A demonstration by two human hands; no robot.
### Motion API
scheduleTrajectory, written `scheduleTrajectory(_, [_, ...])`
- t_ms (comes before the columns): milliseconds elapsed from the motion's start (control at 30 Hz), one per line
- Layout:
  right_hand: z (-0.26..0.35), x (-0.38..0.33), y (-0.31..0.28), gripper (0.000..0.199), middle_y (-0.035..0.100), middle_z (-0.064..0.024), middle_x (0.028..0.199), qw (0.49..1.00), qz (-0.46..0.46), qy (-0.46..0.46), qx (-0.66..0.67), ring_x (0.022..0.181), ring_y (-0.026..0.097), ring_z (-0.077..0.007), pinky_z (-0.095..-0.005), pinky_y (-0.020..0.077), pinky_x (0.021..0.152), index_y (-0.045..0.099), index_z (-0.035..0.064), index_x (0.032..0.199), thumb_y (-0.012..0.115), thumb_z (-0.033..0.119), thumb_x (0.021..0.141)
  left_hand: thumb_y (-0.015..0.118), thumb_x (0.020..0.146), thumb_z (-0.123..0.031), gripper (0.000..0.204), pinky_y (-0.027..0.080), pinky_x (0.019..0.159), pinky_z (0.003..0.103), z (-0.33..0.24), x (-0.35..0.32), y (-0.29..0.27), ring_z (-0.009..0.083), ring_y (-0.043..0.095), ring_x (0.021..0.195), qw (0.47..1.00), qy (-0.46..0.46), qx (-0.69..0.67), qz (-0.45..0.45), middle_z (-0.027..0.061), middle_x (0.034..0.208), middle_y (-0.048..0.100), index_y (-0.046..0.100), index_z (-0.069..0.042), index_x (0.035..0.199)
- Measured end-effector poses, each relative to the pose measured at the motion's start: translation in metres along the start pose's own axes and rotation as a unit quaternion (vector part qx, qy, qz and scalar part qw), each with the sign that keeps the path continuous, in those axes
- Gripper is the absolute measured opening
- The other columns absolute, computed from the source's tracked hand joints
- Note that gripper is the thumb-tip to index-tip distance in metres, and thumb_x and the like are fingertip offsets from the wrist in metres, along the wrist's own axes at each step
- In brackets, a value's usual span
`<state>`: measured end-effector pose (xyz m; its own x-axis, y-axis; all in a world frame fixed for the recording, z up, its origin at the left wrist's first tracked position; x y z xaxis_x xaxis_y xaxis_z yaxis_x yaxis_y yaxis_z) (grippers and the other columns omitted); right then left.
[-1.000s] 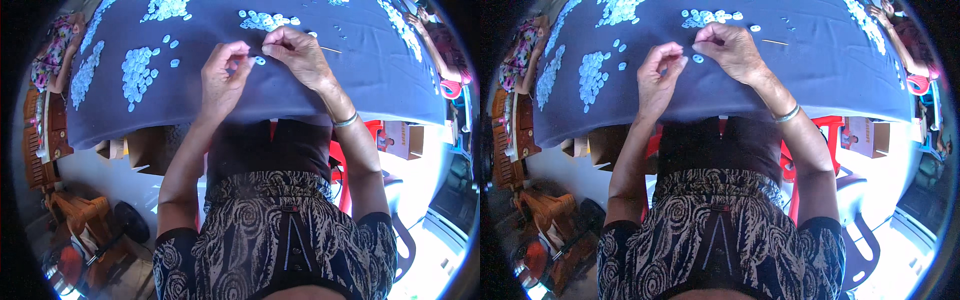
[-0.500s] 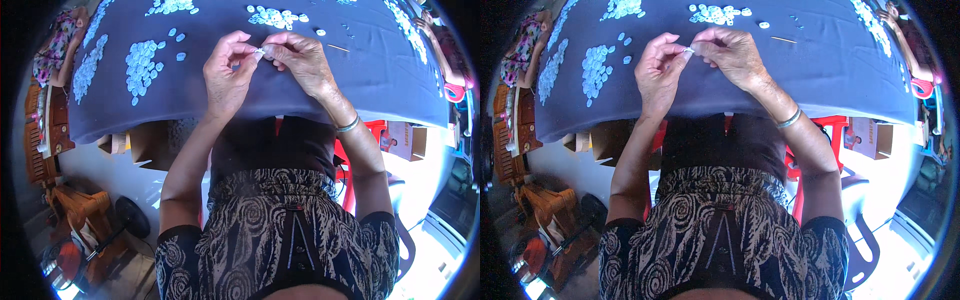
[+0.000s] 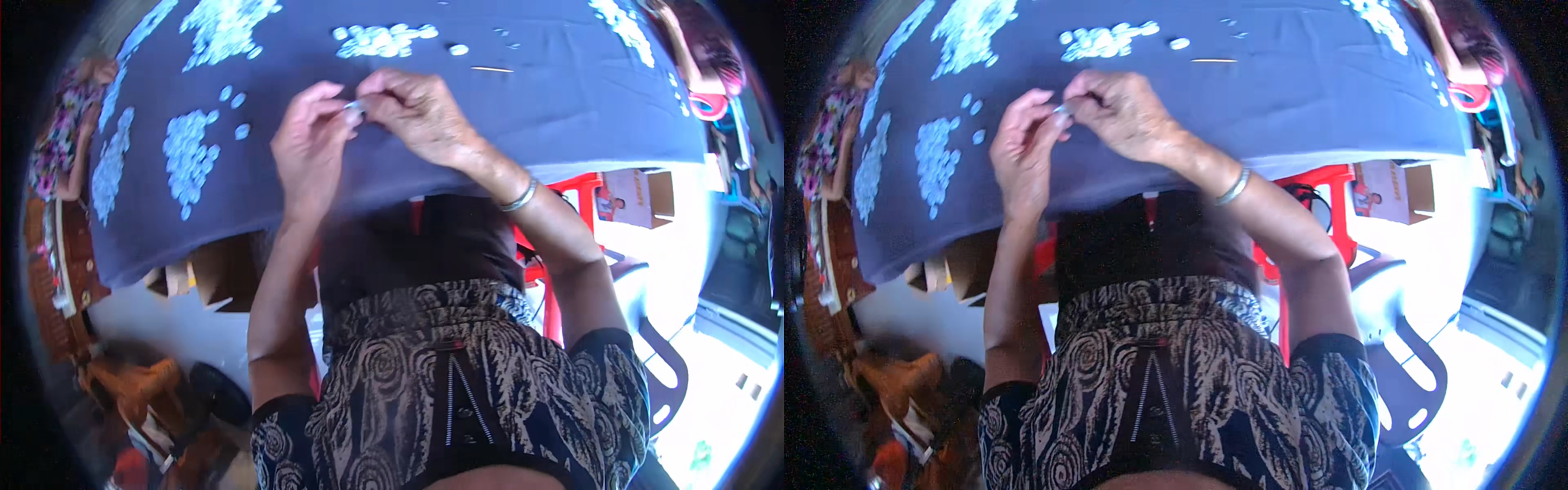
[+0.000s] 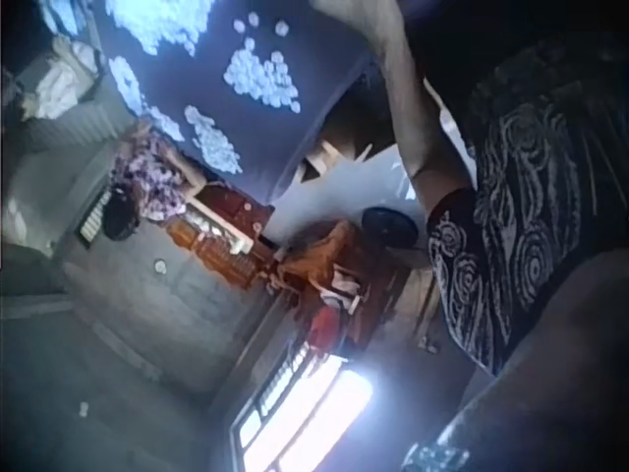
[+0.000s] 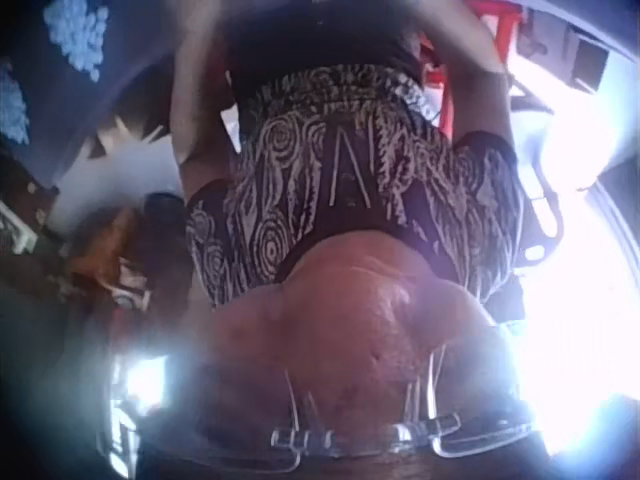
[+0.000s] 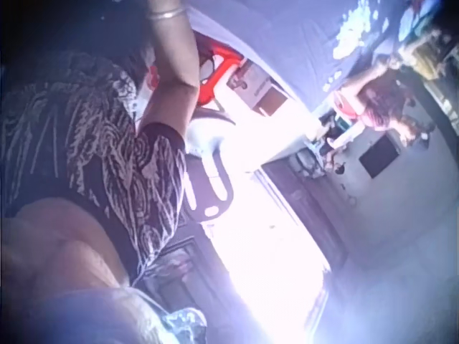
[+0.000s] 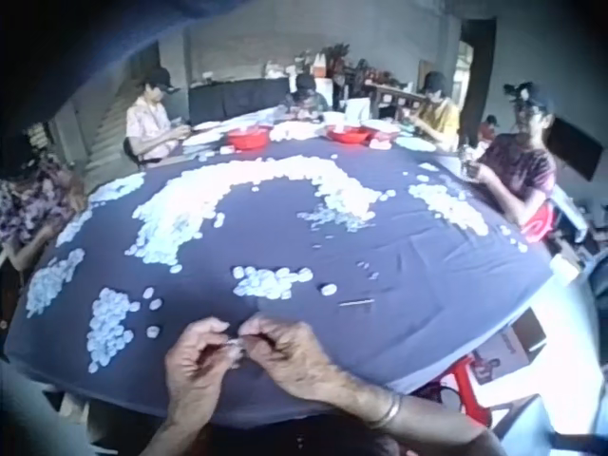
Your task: The person assembles plastic toggles by picking up plastic pieces from the table, fitting components into the toggle bodies, and pressing the parts together by hand.
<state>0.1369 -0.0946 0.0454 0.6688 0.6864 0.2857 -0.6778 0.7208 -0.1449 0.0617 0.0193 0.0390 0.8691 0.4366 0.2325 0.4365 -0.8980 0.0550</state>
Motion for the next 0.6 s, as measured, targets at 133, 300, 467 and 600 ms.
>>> scheduleTrajectory(133, [0.004, 0.003, -0.004, 0.008, 0.058, 0.0026, 0.077, 1.000, 0.009, -0.004, -0.021, 0.072, 0.049, -0.0032, -0.0207, 0.0421, 0.063, 0.062, -0.0002, 0.090, 0.058, 0.007, 0.091, 0.064, 0.084, 0.001, 0.029, 0.049, 0.067, 0.023, -0.004, -0.001, 0.000, 0.0090, 0.059, 0.076, 1.000, 0.013, 0.000, 0.004, 0.0056, 0.089, 0.062, 0.056, -0.001, 0.112])
scheduleTrajectory(300, [0.018, 0.017, -0.055, 0.007, 0.066, -0.0071, 0.076, 0.990, -0.089, -0.047, -0.101, 0.070, 0.059, -0.0096, -0.0254, 0.0493, 0.064, 0.065, 0.0036, 0.090, 0.066, 0.007, 0.084, 0.060, 0.086, 0.002, 0.030, 0.048, 0.069, 0.024, -0.008, -0.002, 0.002, 0.0106, 0.059, 0.077, 1.000, 0.002, 0.001, 0.006, 0.0058, 0.088, 0.062, 0.053, 0.000, 0.115])
scheduleTrajectory(467, [-0.001, 0.062, -0.149, 0.012, 0.065, -0.0036, 0.078, 0.912, -0.183, -0.046, -0.365, 0.073, 0.057, -0.0078, -0.0248, 0.0478, 0.068, 0.066, 0.0066, 0.094, 0.065, 0.015, 0.084, 0.060, 0.087, 0.002, 0.029, 0.048, 0.068, 0.024, 0.001, -0.002, 0.007, 0.0102, 0.058, 0.077, 1.000, 0.007, -0.002, 0.019, 0.0067, 0.090, 0.062, 0.052, 0.000, 0.115])
scheduleTrajectory(600, [-0.036, 0.099, -0.173, 0.032, 0.069, -0.0072, 0.080, 0.893, -0.126, -0.078, -0.426, 0.058, 0.059, -0.0137, -0.0275, 0.0508, 0.057, 0.067, 0.0102, 0.099, 0.066, 0.039, 0.085, 0.061, 0.086, 0.002, 0.029, 0.049, 0.066, 0.023, 0.006, 0.000, 0.007, 0.0097, 0.058, 0.077, 1.000, 0.005, -0.022, 0.010, 0.0061, 0.088, 0.061, 0.052, -0.002, 0.114])
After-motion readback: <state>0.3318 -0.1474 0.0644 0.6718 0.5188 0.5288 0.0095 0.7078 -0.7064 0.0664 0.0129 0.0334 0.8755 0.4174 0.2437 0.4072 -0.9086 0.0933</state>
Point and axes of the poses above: each hand's wrist, its own x-axis towards the middle knuckle, its own y-axis out of the palm, z = x × y, the point moved 8 cm from there along x, towards the middle knuckle
